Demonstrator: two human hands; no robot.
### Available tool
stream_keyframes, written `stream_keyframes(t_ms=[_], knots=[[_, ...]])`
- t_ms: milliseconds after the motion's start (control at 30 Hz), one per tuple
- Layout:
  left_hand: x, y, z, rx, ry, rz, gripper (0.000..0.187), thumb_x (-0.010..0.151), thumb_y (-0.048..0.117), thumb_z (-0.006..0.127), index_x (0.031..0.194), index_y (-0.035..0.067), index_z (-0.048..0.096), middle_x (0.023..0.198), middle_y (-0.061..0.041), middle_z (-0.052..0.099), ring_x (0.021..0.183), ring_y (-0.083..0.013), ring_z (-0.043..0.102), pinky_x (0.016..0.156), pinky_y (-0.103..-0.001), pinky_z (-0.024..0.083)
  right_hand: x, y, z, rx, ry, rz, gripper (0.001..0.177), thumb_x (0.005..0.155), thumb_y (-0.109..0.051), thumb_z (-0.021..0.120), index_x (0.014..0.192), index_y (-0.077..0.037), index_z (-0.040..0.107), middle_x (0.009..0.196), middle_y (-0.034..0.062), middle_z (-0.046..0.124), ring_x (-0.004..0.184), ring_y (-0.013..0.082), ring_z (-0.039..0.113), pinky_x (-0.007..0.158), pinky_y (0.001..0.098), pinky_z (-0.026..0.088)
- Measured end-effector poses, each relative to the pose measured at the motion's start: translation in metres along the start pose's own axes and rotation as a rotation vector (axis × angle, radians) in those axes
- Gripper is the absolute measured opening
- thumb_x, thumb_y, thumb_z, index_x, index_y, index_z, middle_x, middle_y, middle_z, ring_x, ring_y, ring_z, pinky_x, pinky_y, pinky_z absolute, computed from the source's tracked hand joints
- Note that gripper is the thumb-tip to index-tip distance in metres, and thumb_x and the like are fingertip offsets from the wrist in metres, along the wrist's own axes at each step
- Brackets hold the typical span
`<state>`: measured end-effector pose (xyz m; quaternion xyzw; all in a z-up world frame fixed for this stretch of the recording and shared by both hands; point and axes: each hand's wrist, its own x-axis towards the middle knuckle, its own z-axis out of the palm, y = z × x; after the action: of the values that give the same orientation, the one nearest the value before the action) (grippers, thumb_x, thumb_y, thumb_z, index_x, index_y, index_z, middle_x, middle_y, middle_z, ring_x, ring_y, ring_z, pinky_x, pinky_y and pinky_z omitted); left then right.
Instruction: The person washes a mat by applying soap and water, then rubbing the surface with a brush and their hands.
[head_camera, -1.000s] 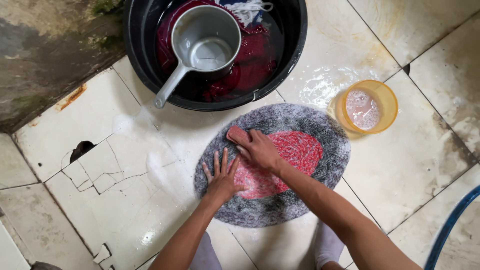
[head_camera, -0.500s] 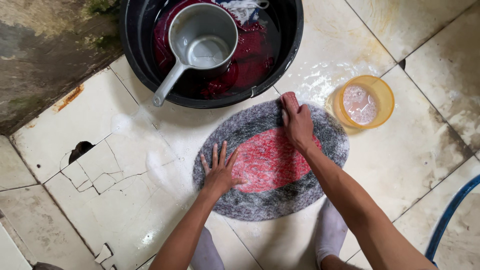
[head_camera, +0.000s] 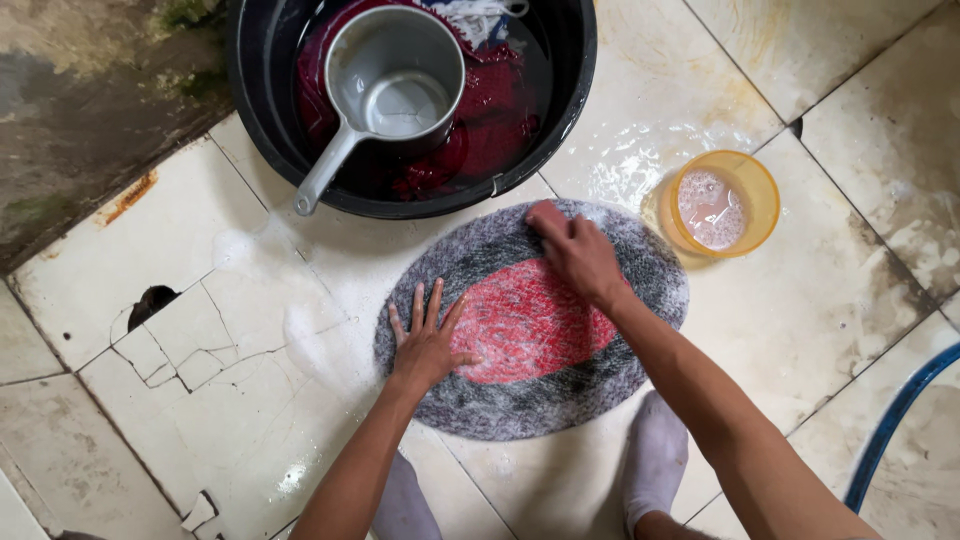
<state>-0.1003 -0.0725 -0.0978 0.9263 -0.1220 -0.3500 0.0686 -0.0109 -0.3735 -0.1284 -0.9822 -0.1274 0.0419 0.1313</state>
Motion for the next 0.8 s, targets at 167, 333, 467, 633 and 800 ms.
stream_keyframes(t_ms=[167,333,467,633,800], knots=[[0.002,-0.001,-0.003,-0.009,0.0,0.005,0.112,0.075,0.077,0.063,0.163,0.042,0.003,0.172,-0.003,-0.02,0.155,-0.0305,-0.025,0.118,-0.072,-0.013,-0.003,0.068,-0.03,-0.014,0.1,0.331,0.043,0.109,-0.034,0.052,0.152,-0.037,0.049,0.098,0.0187,0.056,0.074,0.0271,0.057,0.061,0.0417,0.056],[0.007,-0.003,-0.004,0.016,0.005,0.011,0.112,0.075,0.078,0.061,0.164,0.04,0.004,0.172,-0.004,-0.02,0.155,-0.0316,-0.023,0.117,-0.074,-0.012,-0.017,0.04,-0.028,0.218,0.103,0.386,0.044,0.109,-0.03,0.053,0.152,-0.04,0.049,0.103,0.0181,0.055,0.08,0.0288,0.055,0.067,0.0421,0.056],[0.013,-0.009,-0.011,0.053,0.043,0.01,0.112,0.074,0.08,0.06,0.163,0.04,0.006,0.172,-0.004,-0.017,0.157,-0.0319,-0.02,0.118,-0.075,-0.008,-0.048,-0.022,-0.018,0.229,0.058,0.094,0.046,0.1,-0.031,0.061,0.145,-0.036,0.054,0.101,0.016,0.055,0.083,0.0263,0.053,0.067,0.0383,0.052],[0.016,-0.01,-0.009,0.066,0.112,-0.002,0.11,0.074,0.079,0.06,0.163,0.041,0.009,0.172,-0.004,-0.015,0.156,-0.0366,-0.016,0.116,-0.078,-0.002,-0.089,-0.082,-0.005,0.503,-0.261,0.104,0.033,0.102,-0.042,0.063,0.125,-0.019,0.056,0.097,0.0131,0.056,0.083,0.0259,0.053,0.071,0.0403,0.048],[0.007,-0.008,0.036,0.009,0.337,0.007,0.095,0.086,0.065,0.06,0.163,0.028,0.019,0.173,-0.008,-0.004,0.155,-0.0476,-0.008,0.111,-0.083,0.006,-0.117,-0.094,0.013,0.264,-0.056,-0.339,0.056,0.096,-0.03,0.066,0.15,-0.034,0.05,0.099,0.0145,0.055,0.087,0.0303,0.055,0.074,0.0441,0.048]])
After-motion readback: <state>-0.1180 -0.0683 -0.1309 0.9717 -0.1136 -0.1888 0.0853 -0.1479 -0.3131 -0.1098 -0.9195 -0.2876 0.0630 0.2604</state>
